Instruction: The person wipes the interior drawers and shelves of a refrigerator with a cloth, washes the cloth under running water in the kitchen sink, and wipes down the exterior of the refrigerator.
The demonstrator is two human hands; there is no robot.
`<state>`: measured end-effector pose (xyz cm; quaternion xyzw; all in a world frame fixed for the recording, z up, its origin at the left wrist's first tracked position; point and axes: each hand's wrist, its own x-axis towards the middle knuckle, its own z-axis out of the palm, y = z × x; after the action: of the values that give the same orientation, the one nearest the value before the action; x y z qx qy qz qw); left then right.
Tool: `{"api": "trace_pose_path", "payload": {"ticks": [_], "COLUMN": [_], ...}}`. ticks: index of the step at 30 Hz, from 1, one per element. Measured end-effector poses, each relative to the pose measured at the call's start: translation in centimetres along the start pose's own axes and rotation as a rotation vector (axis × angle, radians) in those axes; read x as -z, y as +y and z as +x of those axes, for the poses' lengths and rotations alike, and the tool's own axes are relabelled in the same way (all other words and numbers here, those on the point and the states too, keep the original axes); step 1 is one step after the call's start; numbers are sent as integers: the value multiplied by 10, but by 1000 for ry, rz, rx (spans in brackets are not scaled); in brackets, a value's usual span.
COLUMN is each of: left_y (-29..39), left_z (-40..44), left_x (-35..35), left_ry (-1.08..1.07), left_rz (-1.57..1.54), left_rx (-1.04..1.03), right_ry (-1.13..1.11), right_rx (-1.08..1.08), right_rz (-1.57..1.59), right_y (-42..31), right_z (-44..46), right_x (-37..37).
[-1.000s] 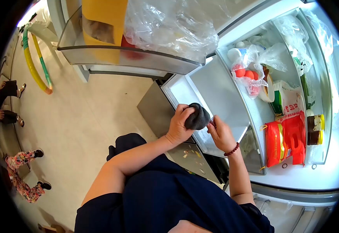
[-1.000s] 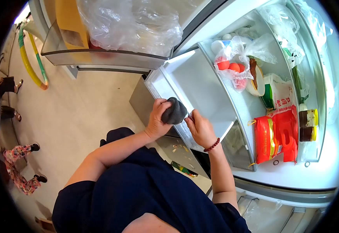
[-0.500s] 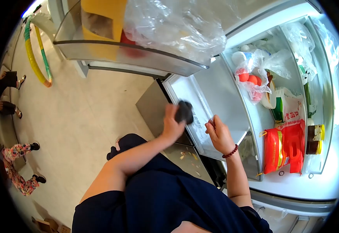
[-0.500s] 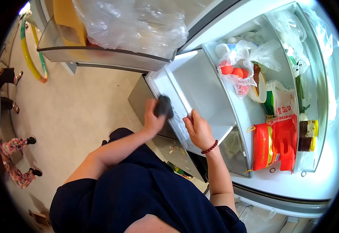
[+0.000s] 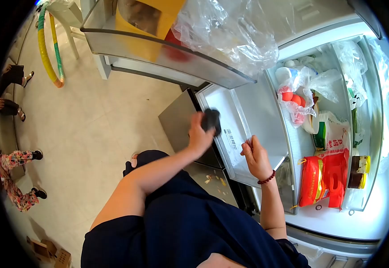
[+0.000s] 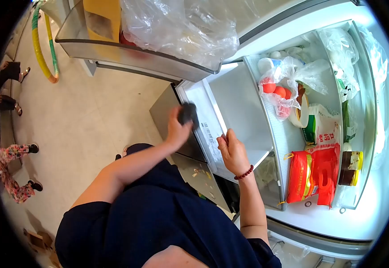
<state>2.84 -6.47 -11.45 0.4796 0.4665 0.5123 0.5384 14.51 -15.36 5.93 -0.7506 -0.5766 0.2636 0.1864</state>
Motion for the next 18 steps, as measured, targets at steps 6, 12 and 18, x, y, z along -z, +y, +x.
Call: {"api": "trace_pose_path", "payload": {"ticks": [6, 12, 18], "left_y": [15, -18, -27], "left_z": [-69, 74, 126], "left_x": [12, 41, 33], "left_ry": [-519, 162, -63], "left_rz": [76, -207, -374], "left_rx": [125, 211, 340], "right_ry": [22, 35, 9], "right_rx": [31, 34, -5], "right_rz": [-7, 17, -2], "right_y": [-1, 2, -6], "right_z": [-1, -5, -1], "right_x": [-1, -3, -1]}}
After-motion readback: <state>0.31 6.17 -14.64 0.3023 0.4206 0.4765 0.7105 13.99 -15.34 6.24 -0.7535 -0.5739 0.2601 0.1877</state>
